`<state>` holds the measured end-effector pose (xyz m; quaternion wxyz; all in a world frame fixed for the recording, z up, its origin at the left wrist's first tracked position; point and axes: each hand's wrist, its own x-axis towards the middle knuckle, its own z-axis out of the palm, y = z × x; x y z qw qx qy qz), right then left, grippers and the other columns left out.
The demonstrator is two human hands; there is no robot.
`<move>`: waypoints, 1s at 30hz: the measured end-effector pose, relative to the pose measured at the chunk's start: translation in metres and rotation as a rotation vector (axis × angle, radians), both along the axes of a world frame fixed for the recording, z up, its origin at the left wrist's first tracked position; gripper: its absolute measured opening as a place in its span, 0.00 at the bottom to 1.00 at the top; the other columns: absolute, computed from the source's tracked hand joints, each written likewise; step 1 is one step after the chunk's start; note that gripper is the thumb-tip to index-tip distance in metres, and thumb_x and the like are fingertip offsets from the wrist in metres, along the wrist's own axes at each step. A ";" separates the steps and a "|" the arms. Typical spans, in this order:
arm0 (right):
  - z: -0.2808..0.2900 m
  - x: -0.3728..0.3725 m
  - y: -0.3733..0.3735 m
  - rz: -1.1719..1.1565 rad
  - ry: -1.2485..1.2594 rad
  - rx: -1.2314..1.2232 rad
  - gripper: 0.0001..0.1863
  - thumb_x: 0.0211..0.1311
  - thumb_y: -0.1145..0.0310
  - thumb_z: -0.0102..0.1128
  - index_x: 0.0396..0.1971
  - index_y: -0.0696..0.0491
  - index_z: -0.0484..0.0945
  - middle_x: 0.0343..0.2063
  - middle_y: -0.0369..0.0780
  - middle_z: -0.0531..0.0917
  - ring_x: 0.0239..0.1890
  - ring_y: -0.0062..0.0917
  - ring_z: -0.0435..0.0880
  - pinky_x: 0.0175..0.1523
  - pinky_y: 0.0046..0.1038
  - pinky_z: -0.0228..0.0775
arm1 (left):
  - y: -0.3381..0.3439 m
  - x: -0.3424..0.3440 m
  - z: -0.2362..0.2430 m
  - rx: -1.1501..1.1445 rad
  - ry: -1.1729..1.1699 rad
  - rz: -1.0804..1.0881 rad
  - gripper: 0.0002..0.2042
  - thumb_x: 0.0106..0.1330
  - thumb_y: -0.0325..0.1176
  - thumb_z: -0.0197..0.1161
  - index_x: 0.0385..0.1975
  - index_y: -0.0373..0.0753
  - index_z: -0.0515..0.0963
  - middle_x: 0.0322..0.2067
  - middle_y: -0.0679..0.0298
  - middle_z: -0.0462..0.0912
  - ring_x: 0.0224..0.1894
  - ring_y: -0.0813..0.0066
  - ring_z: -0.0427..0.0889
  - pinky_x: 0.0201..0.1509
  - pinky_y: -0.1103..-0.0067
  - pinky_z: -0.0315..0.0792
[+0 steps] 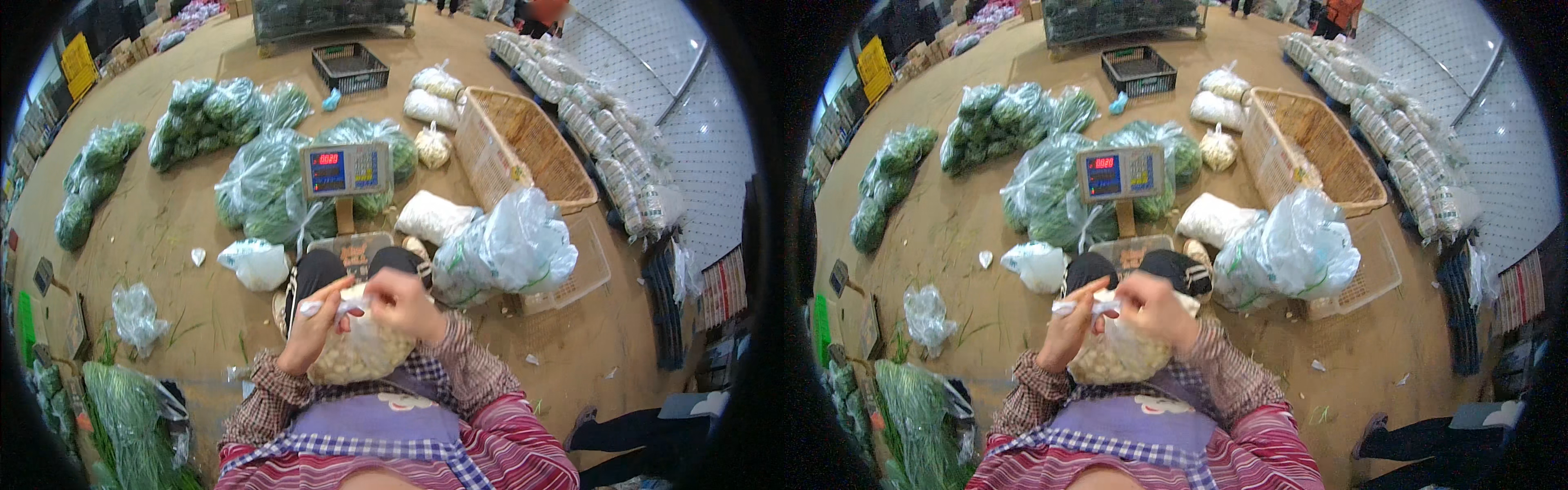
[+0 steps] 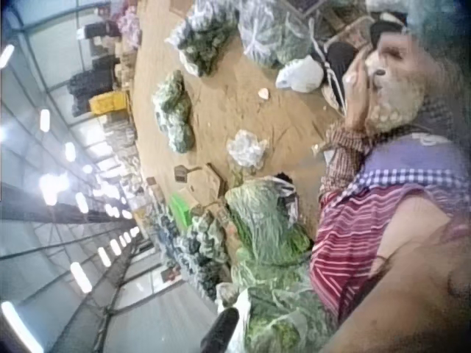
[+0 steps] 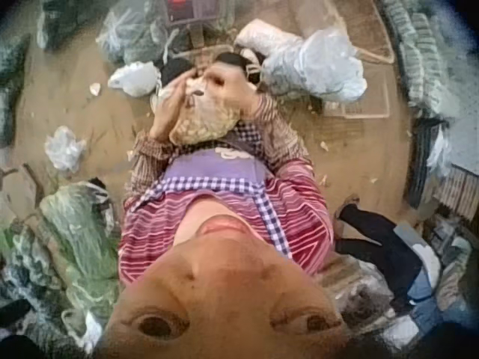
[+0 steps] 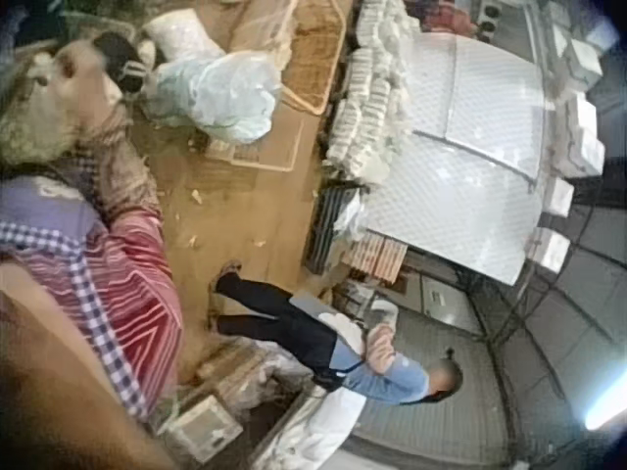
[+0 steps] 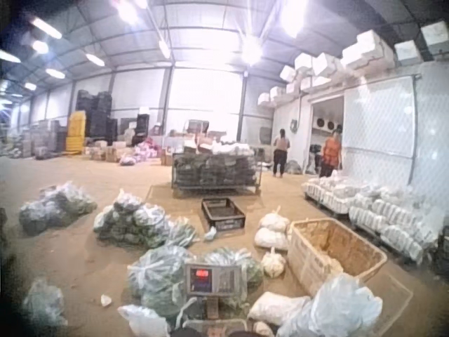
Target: The person sits on the floor and repeatedly scoops garlic cloves from a container into plastic bags, weighs them on a digital scale, and ties the bags shut. The person handles garlic cloves, plastic bags, and a digital scale.
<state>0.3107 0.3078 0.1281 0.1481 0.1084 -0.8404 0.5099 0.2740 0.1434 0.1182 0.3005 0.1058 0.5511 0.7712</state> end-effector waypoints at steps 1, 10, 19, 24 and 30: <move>0.003 0.008 -0.009 0.113 0.127 0.068 0.04 0.41 0.77 0.53 0.21 0.58 0.71 0.18 0.39 0.72 0.20 0.23 0.72 0.26 0.21 0.63 | -0.003 -0.004 -0.002 -0.038 0.027 -0.067 0.13 0.59 0.30 0.49 0.43 0.33 0.70 0.24 0.68 0.73 0.22 0.88 0.66 0.25 0.90 0.61; -0.021 -0.042 0.000 0.294 -0.158 -0.051 0.10 0.46 0.74 0.46 0.29 0.60 0.73 0.26 0.43 0.76 0.30 0.29 0.75 0.37 0.26 0.66 | -0.001 -0.003 -0.013 -0.252 0.793 0.014 0.10 0.45 0.21 0.54 0.30 0.34 0.73 0.29 0.63 0.76 0.30 0.76 0.73 0.34 0.81 0.67; -0.014 -0.040 0.014 0.663 -0.367 -0.226 0.13 0.48 0.73 0.44 0.35 0.60 0.70 0.31 0.39 0.74 0.37 0.23 0.71 0.44 0.22 0.61 | -0.002 -0.006 -0.009 -0.447 1.771 0.220 0.10 0.40 0.27 0.55 0.27 0.36 0.70 0.28 0.63 0.69 0.30 0.70 0.69 0.33 0.75 0.64; -0.018 -0.033 0.010 0.408 -0.178 -0.020 0.08 0.46 0.74 0.49 0.28 0.60 0.71 0.24 0.39 0.71 0.30 0.24 0.70 0.36 0.23 0.62 | -0.007 -0.002 -0.009 -0.478 1.722 0.203 0.10 0.40 0.27 0.55 0.25 0.35 0.70 0.26 0.62 0.67 0.30 0.69 0.69 0.35 0.73 0.65; -0.012 -0.030 0.001 0.003 0.320 0.298 0.08 0.34 0.81 0.51 0.21 0.57 0.68 0.20 0.41 0.68 0.25 0.33 0.68 0.30 0.29 0.62 | -0.011 0.005 -0.004 -0.434 1.589 0.178 0.11 0.39 0.20 0.54 0.27 0.30 0.70 0.28 0.57 0.72 0.30 0.63 0.73 0.33 0.74 0.69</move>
